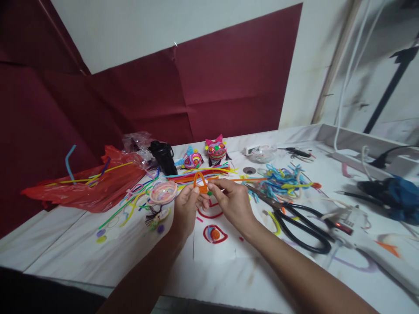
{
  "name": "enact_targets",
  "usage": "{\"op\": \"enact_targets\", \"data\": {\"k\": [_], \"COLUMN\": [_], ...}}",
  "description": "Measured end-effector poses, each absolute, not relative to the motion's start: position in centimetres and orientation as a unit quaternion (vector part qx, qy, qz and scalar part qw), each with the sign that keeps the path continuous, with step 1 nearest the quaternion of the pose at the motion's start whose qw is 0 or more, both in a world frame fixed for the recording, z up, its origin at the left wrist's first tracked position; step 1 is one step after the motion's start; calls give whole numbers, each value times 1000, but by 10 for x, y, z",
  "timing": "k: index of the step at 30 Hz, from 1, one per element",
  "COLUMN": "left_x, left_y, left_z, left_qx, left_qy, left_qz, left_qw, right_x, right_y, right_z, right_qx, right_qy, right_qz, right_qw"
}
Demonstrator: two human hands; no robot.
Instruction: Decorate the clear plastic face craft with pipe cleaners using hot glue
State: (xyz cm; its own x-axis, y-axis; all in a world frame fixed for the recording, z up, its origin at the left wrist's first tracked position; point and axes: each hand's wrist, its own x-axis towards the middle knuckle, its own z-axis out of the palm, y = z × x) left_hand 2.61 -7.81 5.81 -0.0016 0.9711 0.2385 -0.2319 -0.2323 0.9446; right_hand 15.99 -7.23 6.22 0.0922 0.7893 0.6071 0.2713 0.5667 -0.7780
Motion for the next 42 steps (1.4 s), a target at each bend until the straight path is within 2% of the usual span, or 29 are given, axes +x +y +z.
{"op": "enact_targets", "data": {"k": [5, 13, 19, 28, 38, 42], "left_x": [27, 29, 39, 59, 67, 67], "left_y": [-79, -82, -87, -94, -90, -91], "left_z": [63, 71, 82, 90, 93, 91], "left_qx": [522, 568, 579, 556, 450, 434], "left_qy": [367, 383, 378, 357, 306, 321], "left_qz": [628, 647, 653, 653, 623, 644], "left_qw": [445, 335, 310, 370, 562, 543], "right_x": [152, 137, 139, 149, 161, 161], "right_y": [-79, -84, -94, -95, -91, -90], "right_z": [68, 81, 96, 92, 82, 77], "right_qx": [-406, -374, -387, -358, -353, -349], "right_qy": [-637, -563, -502, -490, -476, -471], "right_qz": [228, 303, 350, 380, 368, 359], "right_qw": [614, 671, 690, 698, 717, 727]}}
